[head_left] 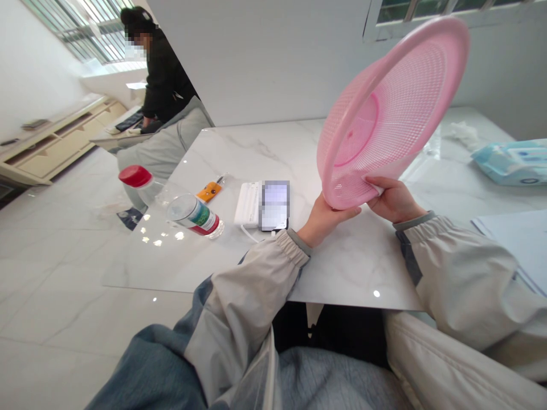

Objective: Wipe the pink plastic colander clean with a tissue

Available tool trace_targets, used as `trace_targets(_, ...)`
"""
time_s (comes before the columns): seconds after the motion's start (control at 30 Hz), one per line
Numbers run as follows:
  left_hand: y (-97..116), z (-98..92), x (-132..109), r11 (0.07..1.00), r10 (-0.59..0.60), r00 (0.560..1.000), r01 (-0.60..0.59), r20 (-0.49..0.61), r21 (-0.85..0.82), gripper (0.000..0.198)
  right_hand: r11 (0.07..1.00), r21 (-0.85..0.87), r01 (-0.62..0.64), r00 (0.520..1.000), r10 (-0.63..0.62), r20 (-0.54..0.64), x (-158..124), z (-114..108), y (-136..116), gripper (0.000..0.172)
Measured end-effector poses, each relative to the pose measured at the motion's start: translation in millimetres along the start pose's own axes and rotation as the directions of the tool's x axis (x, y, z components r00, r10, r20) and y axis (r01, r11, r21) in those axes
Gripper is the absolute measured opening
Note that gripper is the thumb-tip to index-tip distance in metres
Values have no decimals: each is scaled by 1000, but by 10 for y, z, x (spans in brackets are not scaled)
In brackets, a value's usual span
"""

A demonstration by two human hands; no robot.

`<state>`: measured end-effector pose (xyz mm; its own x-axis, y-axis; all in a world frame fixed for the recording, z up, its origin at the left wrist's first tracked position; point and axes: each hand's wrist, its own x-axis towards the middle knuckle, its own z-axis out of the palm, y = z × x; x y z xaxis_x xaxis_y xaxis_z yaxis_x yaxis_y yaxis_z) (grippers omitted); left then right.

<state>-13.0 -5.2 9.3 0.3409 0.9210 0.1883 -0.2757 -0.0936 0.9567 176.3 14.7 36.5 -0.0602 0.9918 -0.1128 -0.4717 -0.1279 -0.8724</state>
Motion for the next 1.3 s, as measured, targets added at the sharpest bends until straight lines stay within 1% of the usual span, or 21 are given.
trace_targets(0.1,1,2,4,1000,1,1000,0,18,-12,88,1000,-5,-15,1000,15,3,-11,11,-12,44)
trace_targets(0.3,13,14,-2,999,-11,999,12,34,-35,88,1000,5,-21,1000,21,-6,-19,29,-21,34)
trace_targets(0.4,9,16,-4,1000,-3,1000,3,16,-11,89,1000,12,-17,1000,17,-8,-17,34,-24,35)
trace_targets(0.53,10,15,-8,999,1,999,0,-39,36,87,999,33,-11,1000,11,-8,-8,22,-19,35)
trace_targets(0.6,13,15,-8,999,2,999,0,-44,36,86,999,35,-13,1000,13,-5,-6,16,-15,34)
trace_targets(0.83,0,9,-1,1000,-3,999,3,49,-11,90,1000,-7,-14,1000,14,26,-5,-2,-11,31)
trace_targets(1.03,0,20,-7,999,-21,997,24,76,-48,98,1000,-19,-20,998,21,64,7,-38,-8,32)
trace_targets(1.17,-9,29,-3,999,-13,998,16,64,-44,94,1000,-21,-13,997,15,75,8,-44,-10,37)
trace_targets(1.3,9,34,-13,1000,13,1000,-12,19,-23,88,1000,-11,-17,996,18,87,19,-57,-10,34)
